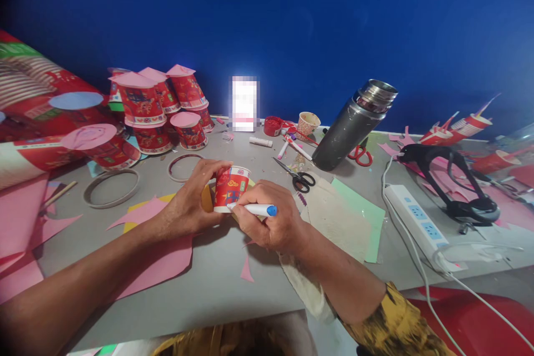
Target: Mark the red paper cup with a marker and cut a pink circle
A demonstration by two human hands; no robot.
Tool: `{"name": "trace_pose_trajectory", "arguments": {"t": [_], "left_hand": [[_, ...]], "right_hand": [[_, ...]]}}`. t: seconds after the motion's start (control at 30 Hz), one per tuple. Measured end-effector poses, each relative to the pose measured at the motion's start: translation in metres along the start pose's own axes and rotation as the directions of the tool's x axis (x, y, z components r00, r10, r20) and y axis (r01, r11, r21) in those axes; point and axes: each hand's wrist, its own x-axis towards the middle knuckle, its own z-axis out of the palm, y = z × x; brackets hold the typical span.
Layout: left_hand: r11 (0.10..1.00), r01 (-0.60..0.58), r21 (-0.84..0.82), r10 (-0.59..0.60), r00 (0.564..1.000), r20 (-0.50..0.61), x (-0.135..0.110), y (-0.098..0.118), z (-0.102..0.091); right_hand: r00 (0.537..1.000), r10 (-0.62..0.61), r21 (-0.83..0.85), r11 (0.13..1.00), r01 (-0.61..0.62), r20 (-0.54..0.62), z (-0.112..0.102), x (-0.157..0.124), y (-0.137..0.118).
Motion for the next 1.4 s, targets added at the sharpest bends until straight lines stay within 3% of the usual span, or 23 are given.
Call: {"name": "trace_pose_trajectory", "arguments": {"t": [0.3,0.63,0.97,1.23,1.4], "left_hand": [[1.000,0.003,0.007,-0.002,0.999,-0.045,-0.003,-0.004,0.000],[0.996,0.082,-0.027,-0.083,0.996,-0.041,-0.001,-0.003,0.000],[1.000,0.016,0.024,-0.016,1.000,-0.015,0.001,0.000,0.002],[0.998,0.049,0.031,-0.049,0.999,0.007,0.000,0.001,0.003],[0.999,0.038,0.038,-0.037,0.999,-0.012,0.000,0.001,0.003]], "right_hand": [[0.996,0.073,-0.026,0.997,-0.074,-0.049,-0.003,-0.002,0.003],[0.988,0.131,-0.007,0.991,-0.132,-0.081,-0.008,0.000,0.001],[0.999,0.003,0.027,1.000,-0.002,-0.047,0.002,-0.001,0.001],[1.000,-0.003,-0.004,1.000,0.003,0.031,0.001,-0.001,0.002],[0.998,0.055,-0.028,0.998,-0.056,-0.015,0.000,-0.002,0.003]]}}
